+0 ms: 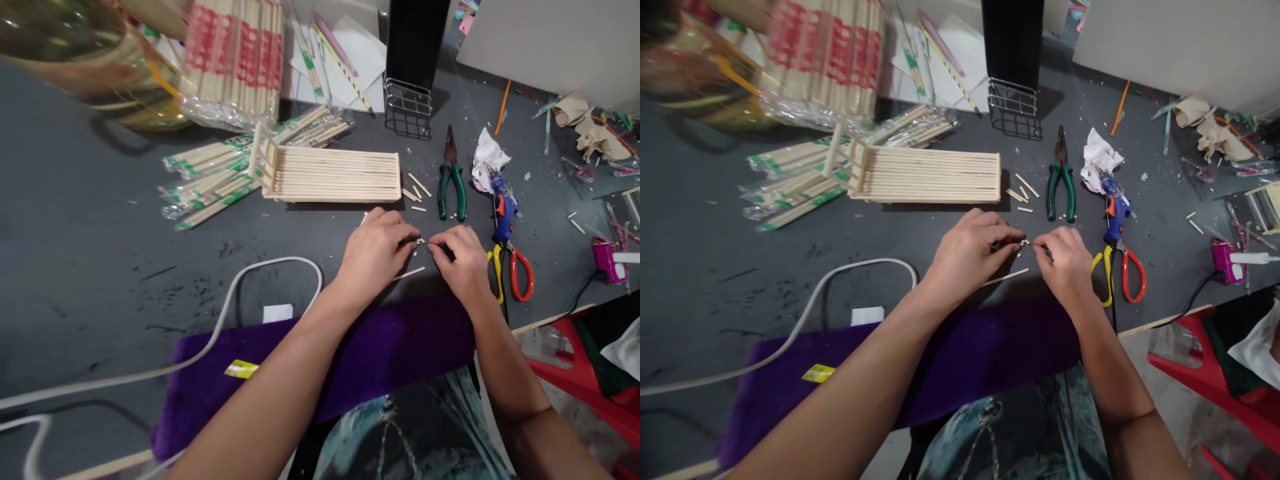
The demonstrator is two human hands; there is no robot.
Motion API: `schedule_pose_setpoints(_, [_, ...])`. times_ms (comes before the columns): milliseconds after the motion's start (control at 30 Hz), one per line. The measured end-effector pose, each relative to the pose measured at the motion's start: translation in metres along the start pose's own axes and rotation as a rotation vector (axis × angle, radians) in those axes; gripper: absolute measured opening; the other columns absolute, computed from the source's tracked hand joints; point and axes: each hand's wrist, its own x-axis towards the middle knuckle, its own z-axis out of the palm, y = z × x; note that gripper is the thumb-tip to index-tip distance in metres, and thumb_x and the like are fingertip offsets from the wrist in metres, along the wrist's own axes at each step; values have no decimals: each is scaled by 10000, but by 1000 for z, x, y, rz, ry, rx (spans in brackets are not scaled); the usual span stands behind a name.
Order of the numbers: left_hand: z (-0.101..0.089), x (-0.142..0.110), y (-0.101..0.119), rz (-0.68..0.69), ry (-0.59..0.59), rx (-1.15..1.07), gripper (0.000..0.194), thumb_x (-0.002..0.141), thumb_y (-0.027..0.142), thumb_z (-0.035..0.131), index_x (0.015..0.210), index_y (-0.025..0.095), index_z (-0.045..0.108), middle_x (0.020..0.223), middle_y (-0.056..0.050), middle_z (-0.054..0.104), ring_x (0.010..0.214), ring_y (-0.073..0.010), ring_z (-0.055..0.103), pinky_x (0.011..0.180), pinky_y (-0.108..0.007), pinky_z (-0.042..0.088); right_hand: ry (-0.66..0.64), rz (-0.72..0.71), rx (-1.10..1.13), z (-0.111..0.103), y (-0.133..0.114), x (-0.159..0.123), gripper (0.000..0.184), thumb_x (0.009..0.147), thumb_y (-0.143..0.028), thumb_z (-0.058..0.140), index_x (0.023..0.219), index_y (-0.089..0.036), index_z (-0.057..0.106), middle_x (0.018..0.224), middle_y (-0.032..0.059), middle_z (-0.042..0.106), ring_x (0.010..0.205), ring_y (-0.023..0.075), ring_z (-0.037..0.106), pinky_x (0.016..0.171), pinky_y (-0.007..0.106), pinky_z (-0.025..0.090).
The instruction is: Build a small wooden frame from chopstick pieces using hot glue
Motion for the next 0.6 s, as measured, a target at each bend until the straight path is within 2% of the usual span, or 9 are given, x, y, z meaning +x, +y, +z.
schedule_pose_setpoints(100, [0, 0, 0, 8, 0, 7, 142, 886, 154, 654, 970, 175, 767, 861, -60, 683, 861, -217, 534, 709, -320, 439, -4, -90, -32, 0, -1, 0, 143, 961, -214, 573, 889, -234, 695, 855, 44, 653, 870, 209, 570, 742, 335, 466])
schedule_pose_setpoints(200, [1, 0, -1, 4, -5, 12, 140, 889, 158, 652, 967, 171, 767, 864, -64, 682, 860, -218, 534, 703, -322, 436, -25, -119, -38, -1, -3, 0, 128, 959, -212, 574, 914, -232, 692, 864, 48, 651, 875, 215, 567, 743, 339, 470])
schedule_pose_setpoints(433, [1, 1, -1, 12, -23, 20, 147, 896, 166, 636, 969, 168, 764, 869, -69, 680, 873, -225, 530, 724, -331, 440, -12, -28, 135, -12, -2, 4, 71, 919, -176, 614, 901, -229, 658, 849, 23, 658, 854, 191, 598, 777, 325, 488])
schedule_pose_setpoints(600, [1, 1, 0, 10, -27, 27, 138, 893, 174, 650, 975, 173, 761, 875, -69, 679, 860, -221, 524, 722, -331, 436, -4, 22, 96, -10, -2, 5, 120, 926, -174, 587, 868, -236, 671, 837, 24, 663, 842, 198, 593, 773, 331, 476])
